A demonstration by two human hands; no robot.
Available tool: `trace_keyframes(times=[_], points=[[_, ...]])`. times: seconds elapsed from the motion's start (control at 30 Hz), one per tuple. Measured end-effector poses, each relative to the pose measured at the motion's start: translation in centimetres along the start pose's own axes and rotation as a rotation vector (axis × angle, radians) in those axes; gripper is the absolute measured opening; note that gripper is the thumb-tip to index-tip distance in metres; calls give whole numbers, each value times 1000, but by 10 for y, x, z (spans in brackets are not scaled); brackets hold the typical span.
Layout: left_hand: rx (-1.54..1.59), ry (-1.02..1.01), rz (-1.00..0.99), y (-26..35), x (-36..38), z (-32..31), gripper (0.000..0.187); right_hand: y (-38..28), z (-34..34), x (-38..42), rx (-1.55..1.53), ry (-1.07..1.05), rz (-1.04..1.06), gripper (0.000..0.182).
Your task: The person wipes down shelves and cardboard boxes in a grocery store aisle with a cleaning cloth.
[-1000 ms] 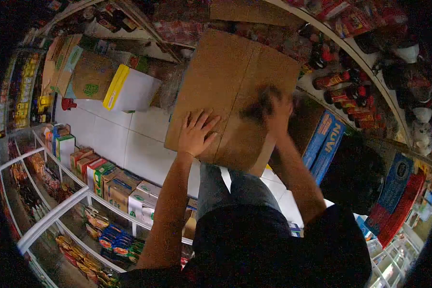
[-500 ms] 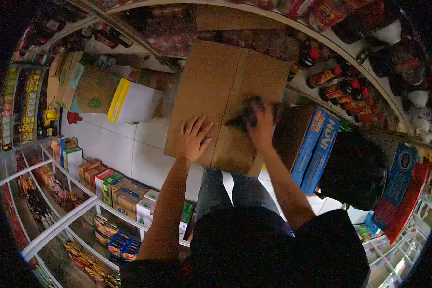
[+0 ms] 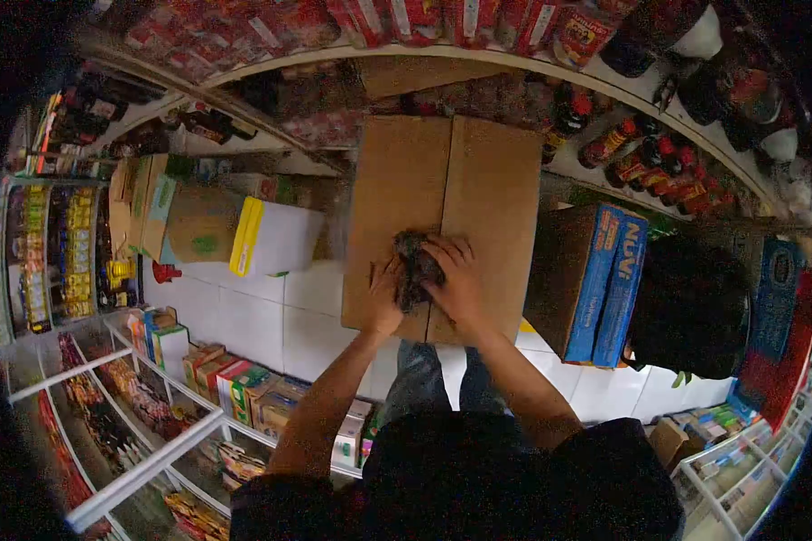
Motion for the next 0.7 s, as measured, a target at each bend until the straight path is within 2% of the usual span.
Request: trace_keyframes(times=[0.03, 0.07, 0.13, 0.27, 0.33, 0.37, 0.43, 0.5, 0.53, 0.57, 0.63, 0.7], points=[[38, 11, 67, -4, -1, 0, 52, 4, -1, -5, 214, 10, -44, 63], [38, 12, 50, 1, -5, 3, 52, 7, -1, -7, 217, 26, -43, 63], [157, 89, -21, 30, -15, 17, 52, 15, -5, -6, 369, -80, 83, 71], [357, 209, -143, 76, -29, 45, 50, 22, -8, -4, 427, -80, 59, 85], [1, -52, -292, 93, -50, 45, 54, 19, 4, -5, 278, -92, 56, 95], [-24, -59, -332, 84, -56, 44, 55, 24, 5, -1, 298, -87, 6, 95], [160, -41, -289, 40, -63, 11, 52, 21, 0, 12, 376, -53, -93, 92], [-125, -77, -256, 52, -73, 49, 48, -1, 8, 22, 423, -23, -137, 81], [-111, -64, -286, 55, -79, 56, 48, -12, 11, 27, 413, -24, -134, 73], [-234, -57, -272, 55, -84, 62, 47, -7, 4, 30, 428, -4, -132, 73], [-362, -45, -263, 41, -104, 61, 46, 9, -18, 30, 665, 102, -25, 61], [-391, 118, -294, 27, -135, 45, 47, 19, -22, 30, 694, 101, -19, 58]])
Point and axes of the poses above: each hand's wrist, its own x-axis away from the middle knuckle, its own z-axis out of the back of the hand, y = z × x, the point moved 2 cm from there along -x, towards the middle knuckle, and after that the axes turned 3 degrees about -z, right-handed, at the moved point
